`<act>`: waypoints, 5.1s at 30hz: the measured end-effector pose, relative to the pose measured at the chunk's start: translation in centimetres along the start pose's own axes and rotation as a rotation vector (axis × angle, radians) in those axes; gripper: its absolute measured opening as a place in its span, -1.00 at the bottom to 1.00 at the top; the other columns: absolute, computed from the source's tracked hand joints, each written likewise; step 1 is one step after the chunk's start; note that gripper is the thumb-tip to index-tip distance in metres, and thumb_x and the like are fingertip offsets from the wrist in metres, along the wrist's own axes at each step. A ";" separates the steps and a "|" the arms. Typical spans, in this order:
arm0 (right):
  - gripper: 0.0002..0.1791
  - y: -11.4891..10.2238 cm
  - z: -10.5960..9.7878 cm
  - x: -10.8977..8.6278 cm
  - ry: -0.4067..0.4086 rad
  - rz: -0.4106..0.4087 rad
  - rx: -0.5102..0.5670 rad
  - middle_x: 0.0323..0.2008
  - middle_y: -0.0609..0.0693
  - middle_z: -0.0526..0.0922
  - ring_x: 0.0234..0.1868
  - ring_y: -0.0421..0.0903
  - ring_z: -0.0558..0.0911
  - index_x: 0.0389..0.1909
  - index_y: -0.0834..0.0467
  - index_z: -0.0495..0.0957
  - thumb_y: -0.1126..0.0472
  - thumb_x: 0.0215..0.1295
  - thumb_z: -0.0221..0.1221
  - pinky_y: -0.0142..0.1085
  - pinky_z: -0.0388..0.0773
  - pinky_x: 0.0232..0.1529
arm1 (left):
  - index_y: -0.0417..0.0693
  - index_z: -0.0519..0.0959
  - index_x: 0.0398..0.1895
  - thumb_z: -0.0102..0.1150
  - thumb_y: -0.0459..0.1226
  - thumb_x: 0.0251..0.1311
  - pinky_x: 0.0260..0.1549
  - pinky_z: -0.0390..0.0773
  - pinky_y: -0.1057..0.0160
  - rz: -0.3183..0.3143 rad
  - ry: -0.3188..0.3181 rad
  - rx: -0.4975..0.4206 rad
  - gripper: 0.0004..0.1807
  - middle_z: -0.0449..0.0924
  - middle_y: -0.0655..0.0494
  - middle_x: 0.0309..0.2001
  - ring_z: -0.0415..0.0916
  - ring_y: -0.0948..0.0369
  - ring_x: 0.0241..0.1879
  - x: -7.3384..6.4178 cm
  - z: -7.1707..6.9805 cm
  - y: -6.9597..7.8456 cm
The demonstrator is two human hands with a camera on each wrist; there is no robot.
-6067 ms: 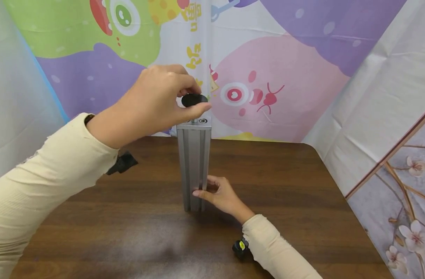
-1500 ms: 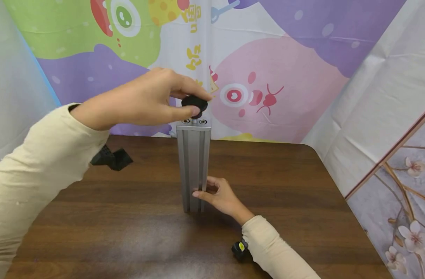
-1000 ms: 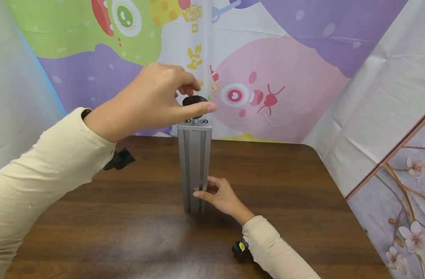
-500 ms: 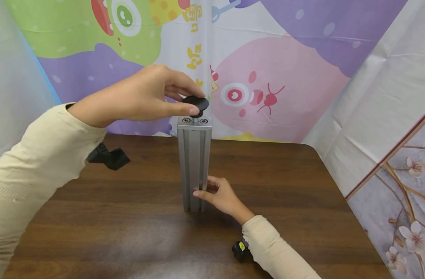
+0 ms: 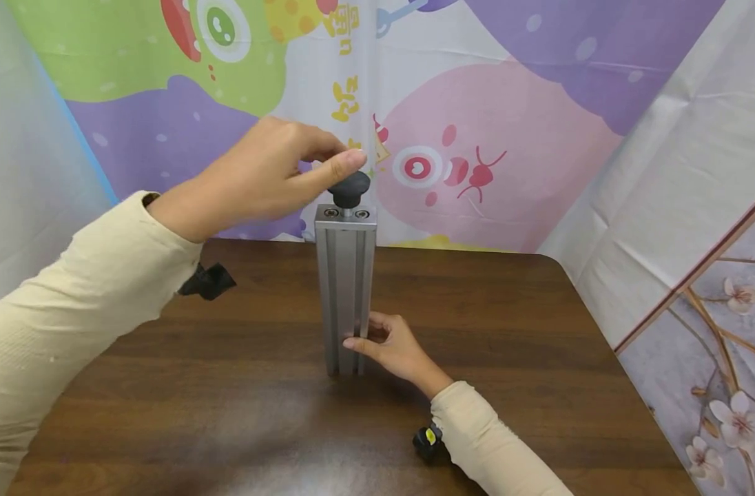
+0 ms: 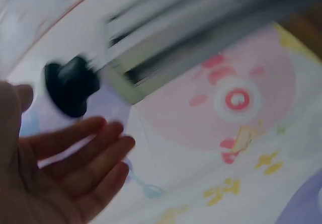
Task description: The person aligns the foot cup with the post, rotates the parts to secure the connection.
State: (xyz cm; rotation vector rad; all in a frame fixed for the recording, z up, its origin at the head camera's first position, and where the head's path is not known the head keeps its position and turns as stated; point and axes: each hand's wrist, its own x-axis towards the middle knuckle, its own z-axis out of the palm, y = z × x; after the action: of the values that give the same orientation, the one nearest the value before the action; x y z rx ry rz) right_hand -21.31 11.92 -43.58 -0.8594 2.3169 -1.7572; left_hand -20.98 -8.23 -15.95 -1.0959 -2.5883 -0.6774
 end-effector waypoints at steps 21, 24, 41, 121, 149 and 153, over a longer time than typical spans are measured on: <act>-0.76 -0.2 -0.2 -0.1 -0.015 0.019 -0.019 -0.15 0.13 0.71 -0.16 -0.14 0.68 -0.09 0.29 0.61 0.30 0.23 0.26 -0.30 0.61 -0.15 | -0.10 0.49 0.22 0.00 -0.45 0.31 0.30 0.25 0.23 0.073 -0.286 -0.424 -0.59 0.46 0.16 0.23 0.32 0.32 0.25 -0.1 -0.9 -0.8; -0.75 -0.3 -0.2 -0.2 -0.018 0.025 -0.022 -0.15 0.12 0.71 -0.16 -0.14 0.68 -0.09 0.28 0.61 0.28 0.24 0.26 -0.30 0.61 -0.14 | -0.06 0.46 0.26 -0.06 -0.46 0.33 0.32 0.22 0.21 0.060 -0.334 -0.499 -0.55 0.40 0.20 0.28 0.22 0.34 0.32 -0.1 -1.0 -1.0; -0.76 0.2 -0.1 -0.1 -0.007 -0.011 -0.012 -0.17 0.17 0.70 -0.19 -0.15 0.68 -0.11 0.34 0.60 0.33 0.21 0.27 -0.31 0.62 -0.18 | -0.15 0.55 -0.50 0.26 0.28 -0.02 -0.52 0.25 0.29 -0.031 0.142 0.151 -0.37 0.33 0.08 -0.64 0.22 0.18 -0.57 -0.3 1.0 0.6; -0.75 -0.1 0.0 0.0 -0.011 -0.003 -0.004 -0.17 0.18 0.70 -0.16 -0.13 0.68 -0.10 0.32 0.60 0.33 0.22 0.27 -0.28 0.62 -0.13 | -0.21 0.53 0.16 0.05 -0.51 0.26 0.08 0.49 0.31 -0.037 -0.321 -0.348 -0.61 0.51 0.05 0.12 0.51 0.23 0.08 0.3 -2.1 1.0; -0.77 0.0 -0.3 -0.2 -0.021 -0.002 0.013 -0.18 0.22 0.70 -0.18 -0.13 0.69 -0.12 0.36 0.59 0.34 0.22 0.26 -0.29 0.62 -0.15 | -0.12 0.51 0.20 0.07 -0.45 0.28 0.23 0.34 0.32 0.007 -0.389 -0.192 -0.59 0.52 0.14 0.15 0.40 0.32 0.20 0.9 -2.8 1.1; -0.74 0.0 -0.3 -0.2 -0.025 0.008 0.013 -0.17 0.20 0.70 -0.18 -0.13 0.69 -0.10 0.34 0.59 0.31 0.23 0.26 -0.30 0.62 -0.15 | -0.10 0.48 0.23 0.01 -0.50 0.29 0.23 0.32 0.36 -0.021 -0.420 -0.294 -0.56 0.47 0.16 0.20 0.36 0.34 0.24 0.9 -2.8 0.9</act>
State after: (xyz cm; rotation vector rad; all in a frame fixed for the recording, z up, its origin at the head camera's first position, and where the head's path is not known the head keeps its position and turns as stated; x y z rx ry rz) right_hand -21.25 12.22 -43.53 -0.8631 2.2881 -1.7464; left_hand -20.83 -8.60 -12.90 -1.4347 -2.9159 -0.9444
